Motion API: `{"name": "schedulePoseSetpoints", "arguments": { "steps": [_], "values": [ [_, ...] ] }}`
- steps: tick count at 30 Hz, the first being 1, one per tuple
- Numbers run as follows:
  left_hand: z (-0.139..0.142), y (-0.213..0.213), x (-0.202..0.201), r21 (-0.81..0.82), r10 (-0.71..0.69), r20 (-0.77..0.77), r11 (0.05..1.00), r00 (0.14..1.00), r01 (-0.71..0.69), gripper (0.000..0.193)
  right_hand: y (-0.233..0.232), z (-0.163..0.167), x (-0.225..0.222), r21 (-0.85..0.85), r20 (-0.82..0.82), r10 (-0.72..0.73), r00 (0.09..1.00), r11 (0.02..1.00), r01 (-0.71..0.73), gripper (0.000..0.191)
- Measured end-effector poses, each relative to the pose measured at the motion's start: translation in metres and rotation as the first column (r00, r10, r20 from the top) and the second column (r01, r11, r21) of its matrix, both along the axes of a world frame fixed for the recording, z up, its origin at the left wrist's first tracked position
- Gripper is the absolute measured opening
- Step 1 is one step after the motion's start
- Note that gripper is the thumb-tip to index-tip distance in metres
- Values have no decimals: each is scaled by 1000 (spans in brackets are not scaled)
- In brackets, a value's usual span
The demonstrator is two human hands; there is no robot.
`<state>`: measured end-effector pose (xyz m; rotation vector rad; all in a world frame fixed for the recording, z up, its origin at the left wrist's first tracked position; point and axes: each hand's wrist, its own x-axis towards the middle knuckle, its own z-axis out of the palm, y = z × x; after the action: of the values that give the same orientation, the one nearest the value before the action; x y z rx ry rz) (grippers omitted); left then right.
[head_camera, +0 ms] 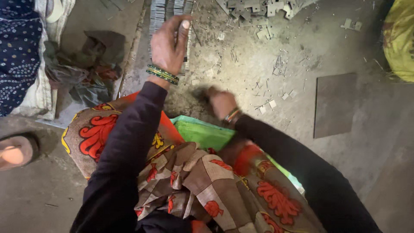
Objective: The person sits on the floor and repeatedly picks up small metal brackets and pins, inserting the pins into the brackets and stacking the assembled units. The person handles the parts by hand and places the finished assemblies into a growing pile.
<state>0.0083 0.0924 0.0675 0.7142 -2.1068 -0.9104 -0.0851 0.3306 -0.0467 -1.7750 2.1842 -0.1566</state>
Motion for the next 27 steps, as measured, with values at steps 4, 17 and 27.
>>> {"name": "schedulePoseSetpoints", "arguments": {
  "steps": [4, 17, 27],
  "values": [
    [6, -3, 1, 24, 5, -33, 1000, 999, -4, 32, 7, 19, -96, -263, 7, -454, 891, 859, 440, 31],
    [-1, -7, -2, -17, 4, -100, 1000, 995, -5, 27, 101, 2, -40, -37, 249, -63, 966, 997, 75, 42],
    [-9, -14, -4, 11, 78, -80, 997, 994, -78, 31, 132, 53, -188, -210, 298, -651, 699, 669, 713, 27]
  ]
}}
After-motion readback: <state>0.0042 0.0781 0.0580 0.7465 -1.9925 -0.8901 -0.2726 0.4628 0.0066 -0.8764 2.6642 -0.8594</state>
